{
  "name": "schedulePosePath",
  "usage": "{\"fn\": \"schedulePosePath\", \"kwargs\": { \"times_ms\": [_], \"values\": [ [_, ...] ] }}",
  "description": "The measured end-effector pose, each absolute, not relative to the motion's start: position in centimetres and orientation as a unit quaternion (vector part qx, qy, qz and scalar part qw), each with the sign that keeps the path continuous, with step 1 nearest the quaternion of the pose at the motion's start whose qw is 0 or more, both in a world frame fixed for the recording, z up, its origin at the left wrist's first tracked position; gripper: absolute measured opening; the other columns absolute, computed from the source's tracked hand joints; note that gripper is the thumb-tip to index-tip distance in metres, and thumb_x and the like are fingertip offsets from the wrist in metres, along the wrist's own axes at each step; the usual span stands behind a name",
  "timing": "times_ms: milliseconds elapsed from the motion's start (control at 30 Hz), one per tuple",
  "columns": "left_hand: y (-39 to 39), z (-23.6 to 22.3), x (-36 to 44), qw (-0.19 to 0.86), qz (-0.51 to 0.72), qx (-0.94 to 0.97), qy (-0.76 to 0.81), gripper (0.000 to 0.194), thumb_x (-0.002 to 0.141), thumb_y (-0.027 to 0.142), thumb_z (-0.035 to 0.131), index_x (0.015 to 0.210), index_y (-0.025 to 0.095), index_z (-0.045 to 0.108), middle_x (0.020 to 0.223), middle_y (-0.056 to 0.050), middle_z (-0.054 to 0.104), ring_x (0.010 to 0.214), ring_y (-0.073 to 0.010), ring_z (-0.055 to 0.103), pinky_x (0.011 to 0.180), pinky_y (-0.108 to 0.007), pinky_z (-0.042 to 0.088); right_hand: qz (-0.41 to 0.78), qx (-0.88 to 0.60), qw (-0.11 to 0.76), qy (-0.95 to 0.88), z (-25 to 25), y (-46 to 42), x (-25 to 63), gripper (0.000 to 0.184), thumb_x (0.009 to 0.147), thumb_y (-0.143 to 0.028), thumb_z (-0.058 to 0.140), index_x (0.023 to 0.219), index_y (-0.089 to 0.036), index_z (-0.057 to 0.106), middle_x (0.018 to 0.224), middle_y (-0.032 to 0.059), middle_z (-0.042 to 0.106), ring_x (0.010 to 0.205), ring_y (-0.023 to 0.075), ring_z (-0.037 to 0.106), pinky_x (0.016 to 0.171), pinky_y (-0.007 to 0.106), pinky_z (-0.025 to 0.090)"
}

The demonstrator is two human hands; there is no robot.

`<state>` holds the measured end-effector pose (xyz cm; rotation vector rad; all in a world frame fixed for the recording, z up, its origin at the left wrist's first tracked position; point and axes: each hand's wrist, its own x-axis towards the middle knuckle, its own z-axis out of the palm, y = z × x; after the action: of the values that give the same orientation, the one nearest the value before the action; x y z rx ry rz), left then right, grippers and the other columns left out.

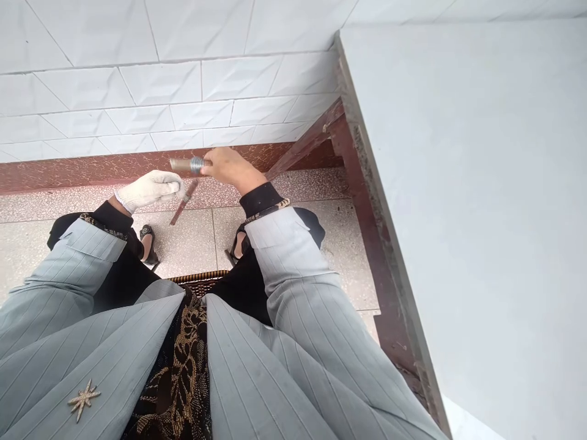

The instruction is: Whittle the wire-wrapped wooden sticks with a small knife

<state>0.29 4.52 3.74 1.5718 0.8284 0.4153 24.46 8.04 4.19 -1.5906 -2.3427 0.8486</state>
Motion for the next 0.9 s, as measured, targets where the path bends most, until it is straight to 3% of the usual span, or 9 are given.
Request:
{"fn": "schedulePosePath", "kwargs": {
  "times_ms": [133, 200, 267, 433, 500, 600, 700, 767, 900],
  "values": [
    [4.8, 3.5, -0.1, 0.581, 0.146, 0.709, 0.372, 0.021, 0.089, 0.032, 0.070, 0.082, 0.012, 0.068, 0.064, 0.000, 0.057, 0.049, -0.0058, 0.043, 0.046, -0.019, 0.033, 0.396, -0.340, -0.157, -0.839, 5.1, 7.5, 24.3, 0.016, 0.087, -0.026, 0.068, 0.089, -0.012, 0.076, 0.069, 0.0009, 0.064, 0.063, 0.0118, 0.052, 0.063, 0.028, 0.036],
    [4.8, 3.2, -0.1, 0.588, 0.137, 0.711, 0.360, 0.023, 0.089, 0.035, 0.071, 0.083, 0.012, 0.068, 0.068, -0.001, 0.060, 0.053, -0.0071, 0.048, 0.049, -0.020, 0.039, 0.491, -0.227, -0.168, -0.824, 5.7, 7.2, 24.8, 0.023, 0.086, -0.032, 0.071, 0.098, -0.012, 0.077, 0.071, -0.0007, 0.067, 0.066, 0.0114, 0.056, 0.066, 0.026, 0.038],
    [4.8, 2.8, 0.0, 0.608, 0.149, 0.701, 0.341, 0.029, 0.091, 0.041, 0.070, 0.085, 0.013, 0.068, 0.066, 0.000, 0.059, 0.053, -0.0079, 0.049, 0.051, -0.021, 0.043, 0.561, -0.199, -0.064, -0.801, 6.2, 6.9, 25.5, 0.029, 0.085, -0.037, 0.074, 0.103, -0.014, 0.077, 0.079, -0.0002, 0.071, 0.072, 0.0119, 0.059, 0.069, 0.026, 0.042],
    [4.6, 2.4, 0.4, 0.630, 0.228, 0.658, 0.343, 0.033, 0.098, 0.045, 0.062, 0.087, 0.014, 0.066, 0.055, 0.005, 0.046, 0.046, -0.0073, 0.042, 0.048, -0.020, 0.041, 0.612, -0.355, 0.356, -0.610, 6.1, 6.9, 25.8, 0.014, 0.095, -0.029, 0.068, 0.088, -0.017, 0.069, 0.084, 0.0015, 0.070, 0.068, 0.0100, 0.056, 0.066, 0.024, 0.047],
    [4.3, 2.5, 0.5, 0.621, 0.210, 0.665, 0.359, 0.028, 0.097, 0.039, 0.064, 0.085, 0.014, 0.066, 0.057, 0.004, 0.048, 0.047, -0.0069, 0.043, 0.047, -0.019, 0.038, 0.580, -0.425, 0.432, -0.544, 5.5, 7.2, 25.1, 0.021, 0.099, -0.025, 0.060, 0.080, -0.018, 0.064, 0.081, 0.0025, 0.067, 0.065, 0.0101, 0.055, 0.061, 0.024, 0.047],
    [4.0, 2.7, 0.6, 0.627, 0.166, 0.682, 0.338, 0.023, 0.097, 0.032, 0.064, 0.085, 0.013, 0.068, 0.059, 0.001, 0.052, 0.051, -0.0072, 0.046, 0.049, -0.019, 0.038, 0.513, -0.513, 0.430, -0.537, 4.3, 8.0, 24.2, 0.021, 0.099, -0.021, 0.057, 0.079, -0.018, 0.061, 0.078, 0.0029, 0.063, 0.065, 0.0116, 0.055, 0.061, 0.025, 0.046],
    [4.1, 2.8, 0.5, 0.628, 0.175, 0.688, 0.320, 0.021, 0.096, 0.029, 0.063, 0.085, 0.013, 0.069, 0.059, 0.001, 0.053, 0.053, -0.0080, 0.047, 0.052, -0.020, 0.040, 0.380, -0.563, 0.330, -0.656, 3.1, 8.6, 24.2, 0.010, 0.091, -0.024, 0.070, 0.086, -0.016, 0.067, 0.077, 0.0042, 0.064, 0.075, 0.0163, 0.059, 0.068, 0.028, 0.047],
    [4.3, 3.0, 0.4, 0.610, 0.191, 0.691, 0.338, 0.018, 0.094, 0.027, 0.064, 0.083, 0.013, 0.069, 0.059, 0.001, 0.053, 0.051, -0.0077, 0.046, 0.050, -0.020, 0.038, 0.297, -0.572, 0.173, -0.745, 2.8, 8.6, 24.6, 0.012, 0.085, -0.025, 0.076, 0.081, -0.015, 0.070, 0.073, 0.0053, 0.063, 0.074, 0.0181, 0.059, 0.070, 0.031, 0.046],
    [4.7, 3.3, 0.1, 0.604, 0.196, 0.685, 0.357, 0.017, 0.090, 0.024, 0.068, 0.076, 0.013, 0.066, 0.062, -0.001, 0.058, 0.051, -0.0072, 0.046, 0.050, -0.021, 0.037, 0.369, -0.402, -0.147, -0.825, 3.9, 8.0, 25.2, 0.005, 0.080, -0.019, 0.074, 0.079, -0.015, 0.076, 0.061, -0.0004, 0.061, 0.061, 0.0133, 0.053, 0.065, 0.029, 0.041]
  ]
}}
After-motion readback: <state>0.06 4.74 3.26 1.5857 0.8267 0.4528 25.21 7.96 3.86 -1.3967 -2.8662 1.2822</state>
